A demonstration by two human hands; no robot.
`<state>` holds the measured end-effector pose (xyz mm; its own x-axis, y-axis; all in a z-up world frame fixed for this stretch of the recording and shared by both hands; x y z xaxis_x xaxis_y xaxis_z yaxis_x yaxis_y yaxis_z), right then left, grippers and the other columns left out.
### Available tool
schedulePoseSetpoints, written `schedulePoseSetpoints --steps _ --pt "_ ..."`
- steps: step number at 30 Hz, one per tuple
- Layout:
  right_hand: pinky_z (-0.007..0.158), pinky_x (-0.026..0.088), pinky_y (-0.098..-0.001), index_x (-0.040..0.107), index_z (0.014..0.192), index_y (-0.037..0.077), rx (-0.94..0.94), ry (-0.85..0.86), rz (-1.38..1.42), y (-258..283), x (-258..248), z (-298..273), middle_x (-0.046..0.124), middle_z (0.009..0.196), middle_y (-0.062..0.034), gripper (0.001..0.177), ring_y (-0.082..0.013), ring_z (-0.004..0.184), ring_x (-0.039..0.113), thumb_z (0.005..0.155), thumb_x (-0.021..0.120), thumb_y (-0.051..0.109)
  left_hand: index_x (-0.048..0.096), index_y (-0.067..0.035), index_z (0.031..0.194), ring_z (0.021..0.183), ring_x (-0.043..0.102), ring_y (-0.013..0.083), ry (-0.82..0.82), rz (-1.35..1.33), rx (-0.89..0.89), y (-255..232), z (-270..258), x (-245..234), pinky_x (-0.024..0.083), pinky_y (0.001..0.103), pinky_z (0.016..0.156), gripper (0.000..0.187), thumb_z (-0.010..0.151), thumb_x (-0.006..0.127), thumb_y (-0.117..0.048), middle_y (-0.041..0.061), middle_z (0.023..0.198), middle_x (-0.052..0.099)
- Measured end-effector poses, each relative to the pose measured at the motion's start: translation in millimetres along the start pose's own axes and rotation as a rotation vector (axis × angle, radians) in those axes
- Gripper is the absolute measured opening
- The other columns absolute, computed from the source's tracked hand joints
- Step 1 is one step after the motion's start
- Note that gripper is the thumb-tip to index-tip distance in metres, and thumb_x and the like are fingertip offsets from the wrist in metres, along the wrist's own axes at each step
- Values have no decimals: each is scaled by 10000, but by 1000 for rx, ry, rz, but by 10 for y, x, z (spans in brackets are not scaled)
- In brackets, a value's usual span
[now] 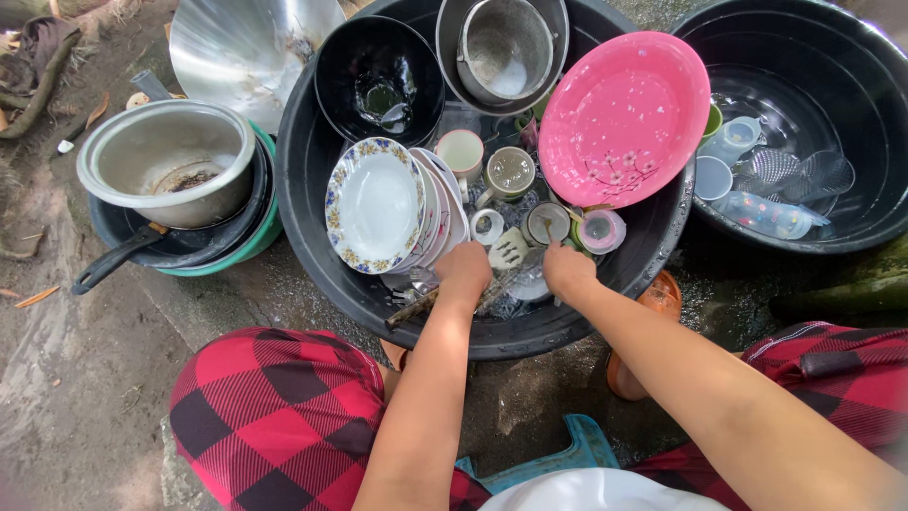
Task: The person washes a variety of dishes, including plates, bowls, cups, and utensils, by scrubbing them with a sponge in a soapy basin and rinsing them in a separate water basin.
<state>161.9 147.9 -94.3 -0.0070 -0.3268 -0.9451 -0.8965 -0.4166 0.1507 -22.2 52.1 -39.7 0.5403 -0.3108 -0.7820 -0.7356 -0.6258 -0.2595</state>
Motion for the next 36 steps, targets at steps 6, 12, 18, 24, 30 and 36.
schedulePoseSetpoints --steps 6,12,18,24,30,36 --pt "944 551 -501 668 1162 -4 154 139 162 372 -302 -409 718 1146 -269 288 -406 1106 704 939 592 163 736 4 1124 1091 646 419 -14 -236 141 -349 564 759 521 485 917 513 950 642 -470 255 1169 686" --pt "792 622 -500 577 1275 67 108 540 656 587 -365 -906 754 1042 -197 437 -362 864 737 927 615 330 767 89 806 695 727 355 276 -566 45 -79 1131 1590 567 484 599 412 844 764 -322 221 805 779" --pt "873 570 -506 653 1122 4 45 -247 189 -239 -697 -370 663 1061 -264 291 -414 960 676 1005 642 271 806 -76 1011 924 722 378 347 303 356 -58 794 1286 569 472 797 243 776 746 -83 196 1016 751" --pt "856 515 -549 541 1243 -74 185 -395 213 -807 -719 -4 488 1250 -314 480 -518 1067 555 810 650 100 725 -83 1206 1234 650 362 140 52 103 24 182 769 528 487 1000 327 896 646 -154 179 1323 681" --pt "1051 505 -500 696 1201 -16 194 38 78 -605 -583 -106 530 1394 -234 409 -418 1280 558 910 620 262 737 -52 1189 1204 652 379 103 20 166 -103 92 773 535 470 1005 328 905 638 -182 200 1289 685" --pt "1100 390 -507 699 1254 100 -1 226 53 -76 -191 -350 458 1404 -230 407 -445 1322 429 925 587 311 703 -108 1227 1174 643 420 -71 -393 204 -305 271 905 502 508 1027 381 1032 529 -386 208 1216 707"
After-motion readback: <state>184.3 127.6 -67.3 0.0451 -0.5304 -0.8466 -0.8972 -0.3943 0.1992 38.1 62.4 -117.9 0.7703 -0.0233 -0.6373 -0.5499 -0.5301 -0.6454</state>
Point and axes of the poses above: each hand's wrist, its own z-axis towards the middle knuckle, its own x-axis out of the palm, y = z × x, the point moved 7 cm from there along z, towards the middle knuckle
